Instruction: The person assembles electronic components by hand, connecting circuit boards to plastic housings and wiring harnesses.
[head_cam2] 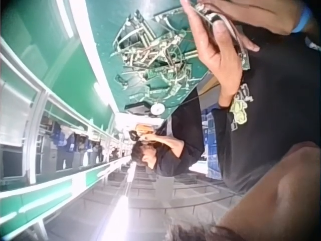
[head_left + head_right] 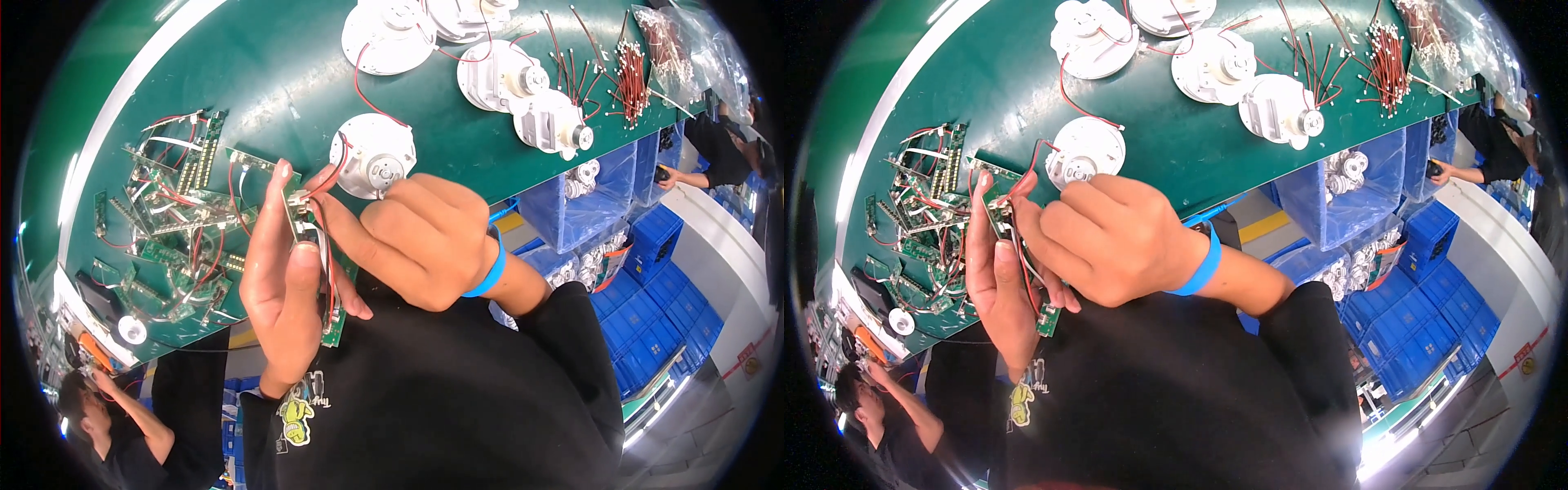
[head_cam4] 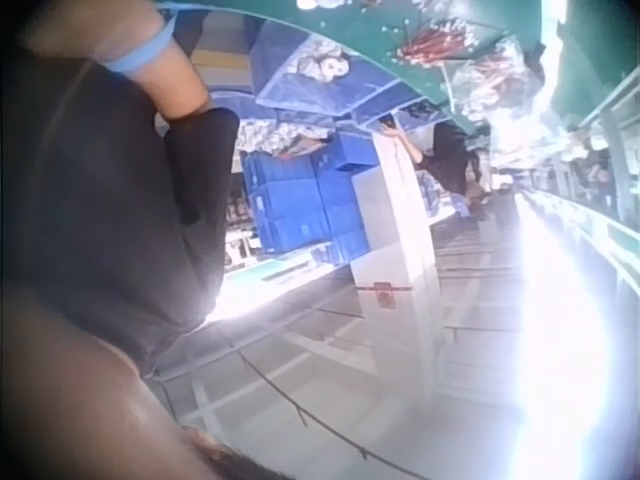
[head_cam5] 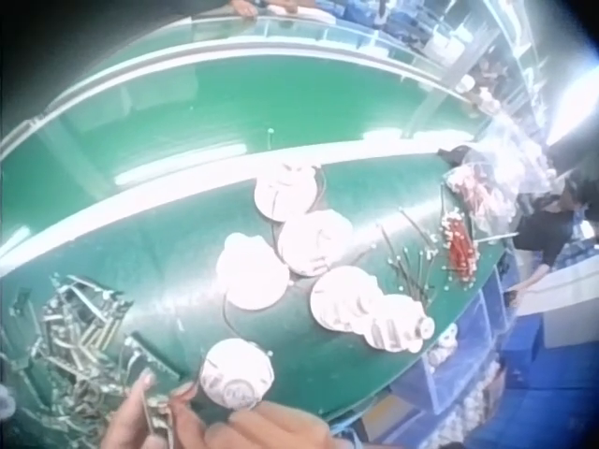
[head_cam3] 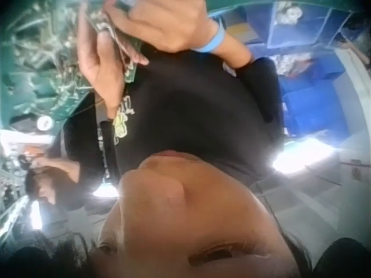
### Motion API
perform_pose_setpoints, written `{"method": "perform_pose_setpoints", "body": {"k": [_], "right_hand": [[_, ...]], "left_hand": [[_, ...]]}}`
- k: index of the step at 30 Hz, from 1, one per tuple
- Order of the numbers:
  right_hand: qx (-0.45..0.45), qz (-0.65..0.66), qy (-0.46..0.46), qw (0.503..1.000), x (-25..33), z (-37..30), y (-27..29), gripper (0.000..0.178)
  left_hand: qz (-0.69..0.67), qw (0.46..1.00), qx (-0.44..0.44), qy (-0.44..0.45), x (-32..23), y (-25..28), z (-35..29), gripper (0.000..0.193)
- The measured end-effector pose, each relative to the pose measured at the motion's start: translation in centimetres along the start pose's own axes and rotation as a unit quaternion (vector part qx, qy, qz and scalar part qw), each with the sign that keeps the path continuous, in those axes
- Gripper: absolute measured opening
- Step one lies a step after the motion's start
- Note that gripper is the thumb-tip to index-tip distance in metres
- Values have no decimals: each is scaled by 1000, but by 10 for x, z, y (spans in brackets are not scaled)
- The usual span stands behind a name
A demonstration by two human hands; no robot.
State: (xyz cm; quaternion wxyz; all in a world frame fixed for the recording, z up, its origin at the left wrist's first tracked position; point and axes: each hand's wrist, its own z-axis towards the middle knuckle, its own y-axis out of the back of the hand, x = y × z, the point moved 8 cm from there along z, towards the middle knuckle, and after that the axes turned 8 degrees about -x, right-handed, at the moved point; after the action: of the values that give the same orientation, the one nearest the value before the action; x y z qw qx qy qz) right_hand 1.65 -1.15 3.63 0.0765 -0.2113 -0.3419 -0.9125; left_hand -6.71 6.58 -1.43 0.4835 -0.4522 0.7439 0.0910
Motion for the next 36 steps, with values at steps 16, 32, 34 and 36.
{"method": "perform_pose_setpoints", "body": {"k": [16, 32, 34, 36], "right_hand": [[11, 49, -126, 991, -16, 11, 7, 48], [-18, -32, -79, 996, 0, -12, -14, 36], [-18, -11, -84, 996, -2, -7, -15, 38], [-25, -6, -98, 995, -9, 6, -8, 38]], "left_hand": [[107, 994, -10, -27, -3, -6, 1, 50], [214, 972, -90, -39, -3, 2, 2, 53], [203, 975, -88, -32, -8, 4, 6, 53], [135, 989, -64, -23, -13, 4, 4, 55]]}}
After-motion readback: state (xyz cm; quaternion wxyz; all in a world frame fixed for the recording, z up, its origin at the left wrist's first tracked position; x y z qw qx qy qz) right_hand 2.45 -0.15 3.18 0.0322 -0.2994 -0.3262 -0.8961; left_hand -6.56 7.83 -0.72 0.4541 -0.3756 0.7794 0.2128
